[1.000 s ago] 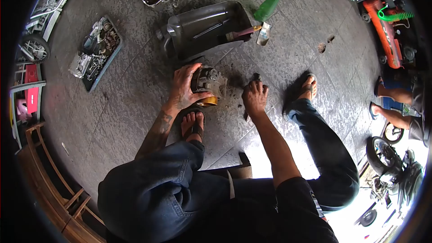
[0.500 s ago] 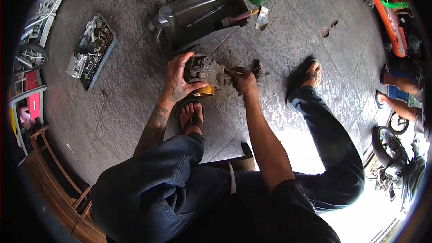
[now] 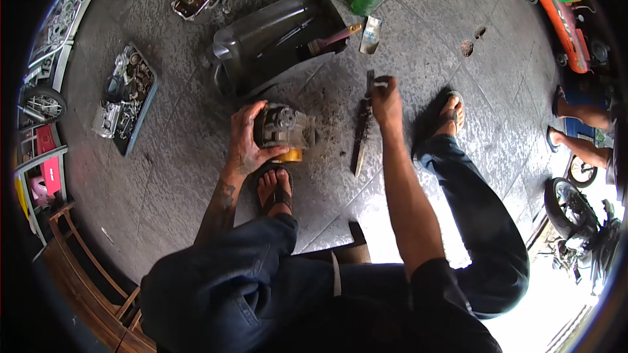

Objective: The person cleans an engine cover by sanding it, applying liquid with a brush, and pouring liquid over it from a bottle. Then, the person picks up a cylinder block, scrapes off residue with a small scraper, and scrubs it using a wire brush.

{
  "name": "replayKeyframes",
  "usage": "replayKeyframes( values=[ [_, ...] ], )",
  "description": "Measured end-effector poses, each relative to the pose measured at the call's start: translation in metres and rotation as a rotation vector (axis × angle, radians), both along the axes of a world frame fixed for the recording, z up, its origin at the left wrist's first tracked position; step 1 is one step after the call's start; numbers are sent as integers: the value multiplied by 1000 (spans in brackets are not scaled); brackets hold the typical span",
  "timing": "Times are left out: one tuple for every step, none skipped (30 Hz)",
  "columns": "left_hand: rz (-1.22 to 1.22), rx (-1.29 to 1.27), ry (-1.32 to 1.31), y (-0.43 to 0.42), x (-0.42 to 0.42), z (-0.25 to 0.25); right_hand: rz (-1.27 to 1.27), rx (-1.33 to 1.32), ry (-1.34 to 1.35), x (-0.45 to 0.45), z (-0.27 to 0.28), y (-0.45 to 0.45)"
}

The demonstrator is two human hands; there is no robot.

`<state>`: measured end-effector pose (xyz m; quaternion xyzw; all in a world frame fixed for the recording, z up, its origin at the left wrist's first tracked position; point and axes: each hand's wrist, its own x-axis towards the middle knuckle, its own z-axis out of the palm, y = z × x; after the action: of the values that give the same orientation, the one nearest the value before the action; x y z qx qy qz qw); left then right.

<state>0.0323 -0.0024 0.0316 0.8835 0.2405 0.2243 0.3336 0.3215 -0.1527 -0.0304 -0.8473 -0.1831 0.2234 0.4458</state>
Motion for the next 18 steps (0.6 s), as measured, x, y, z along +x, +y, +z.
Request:
replayKeyframes(
  values=[
    [-3,8,0,1,0,-1,-4,-36,-76,17,-6,14],
    [-9,-7,10,1,-1,-2,41,-69,-151,34,-10,26],
    [-15,-22,22,1,-3,-3,87,-104,-222,50,-14,38],
    [-20,-47,-32,0,-2,-3,81,-97,-217,69,-21,49],
    [-26,-44,-23,1,0,-3,130,-68,-253,85,-29,57],
    [-19,-84,-13,0,-2,-2,181,-47,-279,88,-38,60],
    [-13,-129,2,-1,-4,-1,181,-255,-377,83,-17,66],
    [-6,-158,28,-1,0,6,139,-360,-380,83,-14,67],
    [-11,-178,52,0,0,8,102,-471,-382,82,-14,66],
    [-56,-99,121,2,-2,11,52,-387,-353,76,-5,61],
    [-98,-13,176,5,-2,12,1,-295,-337,67,4,52],
    [-95,-15,174,8,0,11,-89,-210,-378,53,6,38],
    [-106,-8,174,9,0,10,-198,-131,-284,38,12,24],
    [-115,-9,182,6,-3,12,-234,-60,-344,16,14,5],
    [-111,-14,182,2,-3,14,-242,-84,-410,-8,16,-13],
    [-103,1,191,2,1,16,-264,-75,-383,-38,18,-28],
    [-97,20,202,1,3,20,-256,-140,-374,-68,17,-43],
    [-106,31,193,1,2,21,-287,-189,-531,-99,-6,-61]
  ],
)
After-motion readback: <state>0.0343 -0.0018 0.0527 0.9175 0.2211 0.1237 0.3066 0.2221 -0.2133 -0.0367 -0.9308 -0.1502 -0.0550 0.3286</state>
